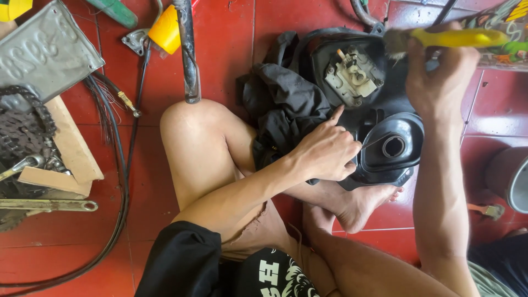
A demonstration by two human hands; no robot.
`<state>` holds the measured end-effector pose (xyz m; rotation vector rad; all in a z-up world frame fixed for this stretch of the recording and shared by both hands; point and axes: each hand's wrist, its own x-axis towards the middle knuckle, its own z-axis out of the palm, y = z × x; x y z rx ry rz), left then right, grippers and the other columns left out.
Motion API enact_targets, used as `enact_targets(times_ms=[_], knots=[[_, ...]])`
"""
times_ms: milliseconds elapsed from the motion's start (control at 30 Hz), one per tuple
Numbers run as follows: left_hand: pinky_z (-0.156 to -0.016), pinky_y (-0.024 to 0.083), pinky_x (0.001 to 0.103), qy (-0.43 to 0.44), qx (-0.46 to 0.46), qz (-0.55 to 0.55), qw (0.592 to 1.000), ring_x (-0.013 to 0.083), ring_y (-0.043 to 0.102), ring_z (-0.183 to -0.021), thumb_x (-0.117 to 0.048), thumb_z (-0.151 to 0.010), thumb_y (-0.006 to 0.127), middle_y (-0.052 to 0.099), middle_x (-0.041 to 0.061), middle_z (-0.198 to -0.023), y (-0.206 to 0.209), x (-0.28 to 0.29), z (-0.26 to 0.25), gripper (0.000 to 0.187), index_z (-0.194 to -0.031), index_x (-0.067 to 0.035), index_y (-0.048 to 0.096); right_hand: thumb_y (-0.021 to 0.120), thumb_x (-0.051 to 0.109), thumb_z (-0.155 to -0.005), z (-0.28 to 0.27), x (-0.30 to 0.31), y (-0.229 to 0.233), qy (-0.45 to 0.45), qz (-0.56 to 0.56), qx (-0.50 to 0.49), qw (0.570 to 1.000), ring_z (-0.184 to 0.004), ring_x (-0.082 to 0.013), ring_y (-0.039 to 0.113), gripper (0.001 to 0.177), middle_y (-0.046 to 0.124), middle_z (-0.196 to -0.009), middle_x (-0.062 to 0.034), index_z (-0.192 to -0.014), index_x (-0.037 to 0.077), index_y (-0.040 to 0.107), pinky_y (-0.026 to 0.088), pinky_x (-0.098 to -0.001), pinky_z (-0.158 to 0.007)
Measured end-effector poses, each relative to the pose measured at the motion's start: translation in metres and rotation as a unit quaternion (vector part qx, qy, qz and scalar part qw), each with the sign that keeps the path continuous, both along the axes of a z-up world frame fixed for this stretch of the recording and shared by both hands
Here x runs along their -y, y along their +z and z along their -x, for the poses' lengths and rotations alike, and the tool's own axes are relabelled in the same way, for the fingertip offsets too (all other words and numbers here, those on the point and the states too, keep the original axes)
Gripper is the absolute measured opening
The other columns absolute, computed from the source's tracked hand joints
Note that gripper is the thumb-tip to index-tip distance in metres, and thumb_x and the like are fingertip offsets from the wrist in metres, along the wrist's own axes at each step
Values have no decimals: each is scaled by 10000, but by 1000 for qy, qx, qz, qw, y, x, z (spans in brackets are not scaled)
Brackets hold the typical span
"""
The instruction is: The person sits on the floor and cleans a black motorcycle fuel tank using a yellow brush and a black cloth. They scrub the tank's surface and the attached carburetor, then wipe the area with the cloth. The person also uses a thin metal tool to scrape or adjust parts of the carburetor.
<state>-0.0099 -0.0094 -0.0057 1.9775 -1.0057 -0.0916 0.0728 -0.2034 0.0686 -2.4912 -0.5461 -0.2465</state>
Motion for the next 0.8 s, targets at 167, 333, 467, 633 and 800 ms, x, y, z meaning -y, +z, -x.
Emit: enact_targets(times_ms=[167,333,467,633,800], knots=[[-1193,328,658,3,-1,2,1000,269,622,-427,-158,-678,705,648,132,-506,0,-2,0,167,-595,-14,699,716,-146,-1115,-2,-5,-1,-2,2,-101,995,-676,-190,458,75,606,-889,-141,-1172,-135,670,374,-318,-631],[-1193,327,666,-3,1,-11,1000,240,612,-408,-129,-679,685,652,113,-496,0,-1,0,150,-586,-14,711,635,-20,-1197,3,-6,1,19,-125,-43,991,-657,-158,350,141,604,-980,-163,-1229,-110,531,278,-313,-620],[-1191,335,662,-5,1,-9,1000,259,626,-417,-147,-673,702,667,130,-515,0,-2,2,159,-601,-7,721,743,-183,-1070,11,-10,1,-20,17,-40,999,-649,-215,442,98,591,-854,-156,-1167,-168,732,367,-337,-615],[-1184,357,645,6,10,0,1000,319,640,-453,-168,-652,678,672,173,-545,2,-3,2,188,-605,10,715,672,-82,-1135,25,12,-4,-59,-98,-78,990,-871,-235,527,175,579,-1055,-180,-1258,-120,555,469,-355,-825],[-1186,342,655,0,4,-6,1000,280,624,-425,-148,-666,678,656,137,-510,3,-2,2,169,-581,-3,702,709,-198,-1042,19,7,-9,-75,4,-2,997,-733,-223,497,164,643,-962,-193,-1188,-157,648,414,-327,-663]])
